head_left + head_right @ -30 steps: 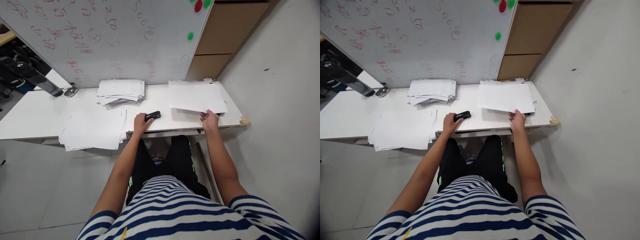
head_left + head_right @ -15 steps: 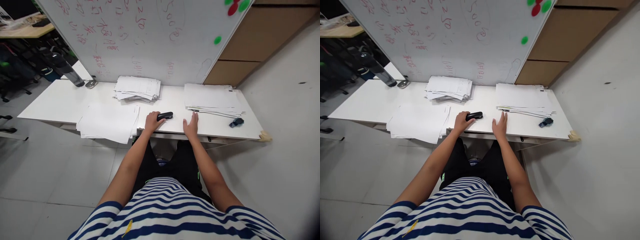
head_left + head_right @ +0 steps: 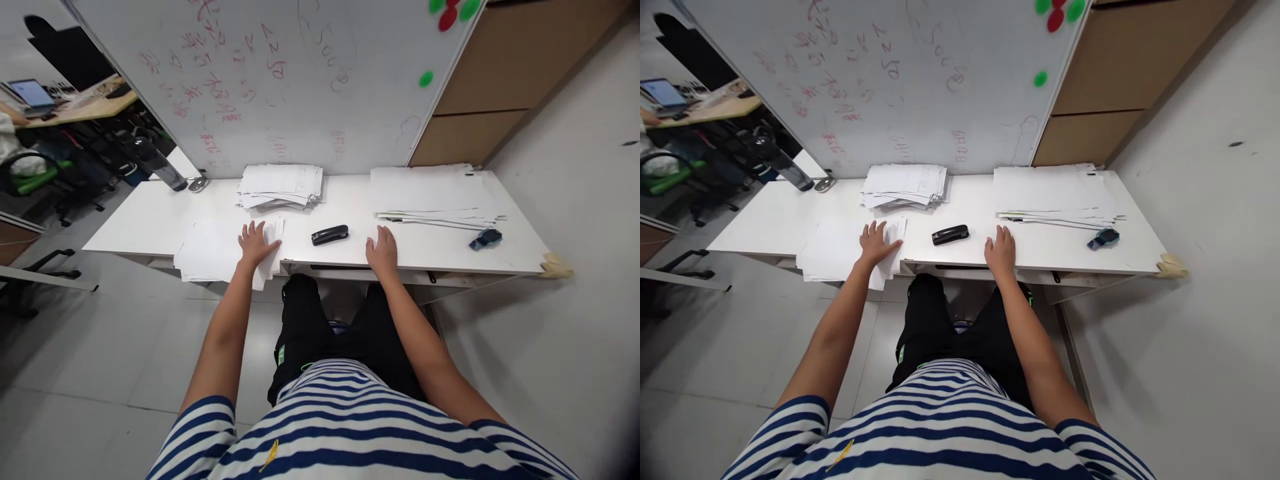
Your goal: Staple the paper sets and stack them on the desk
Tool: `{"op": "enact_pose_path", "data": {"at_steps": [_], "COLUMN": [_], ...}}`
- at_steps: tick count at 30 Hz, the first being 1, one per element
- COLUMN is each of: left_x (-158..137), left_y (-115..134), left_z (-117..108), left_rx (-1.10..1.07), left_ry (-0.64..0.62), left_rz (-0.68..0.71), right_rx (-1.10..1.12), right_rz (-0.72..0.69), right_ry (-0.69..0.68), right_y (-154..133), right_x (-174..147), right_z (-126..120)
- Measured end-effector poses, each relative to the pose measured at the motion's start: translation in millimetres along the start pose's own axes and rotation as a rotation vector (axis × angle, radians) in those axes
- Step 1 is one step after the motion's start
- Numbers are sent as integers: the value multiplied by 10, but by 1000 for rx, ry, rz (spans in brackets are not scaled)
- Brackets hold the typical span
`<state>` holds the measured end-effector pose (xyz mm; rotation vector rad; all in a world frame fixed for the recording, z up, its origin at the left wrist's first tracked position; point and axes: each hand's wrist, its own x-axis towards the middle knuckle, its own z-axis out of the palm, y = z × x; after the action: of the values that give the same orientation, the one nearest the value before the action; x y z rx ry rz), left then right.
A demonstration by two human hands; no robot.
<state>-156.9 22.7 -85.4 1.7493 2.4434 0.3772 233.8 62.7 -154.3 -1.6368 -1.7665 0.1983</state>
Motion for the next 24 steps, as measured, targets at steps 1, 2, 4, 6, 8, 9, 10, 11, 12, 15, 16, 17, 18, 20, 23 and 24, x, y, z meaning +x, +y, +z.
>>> {"op": "enact_pose_path", "data": {"at_steps": [1,2,4,6,8,9,10,11,12,15,16,17,18,20,23,24], "left_x": [5,5,-1,-6,0,8,20,34,50,84,87,83,75,49,16,11], "left_y": [-84,-140,-177,-155,-118,-103,-93,-88,-86,-89,-89,-89,-88,-85,-86,-88], "left_z": [-4,4,34,55,47,33,13,-10,-32,-79,-82,-78,-67,-35,12,21], "left_rx": [18,27,27,28,43,58,78,101,126,193,205,208,206,189,173,173], "left_ry": [-59,-91,-96,-81,-94,-111,-129,-147,-161,-177,-172,-162,-149,-123,-103,-100], "left_rz": [-7,-7,-15,-30,-45,-48,-48,-43,-36,-6,0,3,5,3,10,15], "right_rx": [1,3,2,0,-2,-1,1,2,4,2,-1,-3,-6,-8,-4,-2], "right_rz": [-2,-4,-5,-5,-2,-1,0,0,0,-2,-1,-1,-2,-3,1,3], "right_ry": [3,3,1,-2,-4,-6,-9,-11,-12,-14,-15,-15,-15,-12,-6,-6], "right_y": [-3,-6,-9,-11,-11,-11,-11,-11,-12,-12,-11,-9,-6,1,6,6], "right_x": [-2,-4,-4,-3,-2,-1,-1,-1,-2,-4,-4,-4,-3,0,2,2], "right_z": [-1,-3,-7,-12,-17,-20,-23,-26,-30,-41,-43,-44,-42,-35,-22,-20]}}
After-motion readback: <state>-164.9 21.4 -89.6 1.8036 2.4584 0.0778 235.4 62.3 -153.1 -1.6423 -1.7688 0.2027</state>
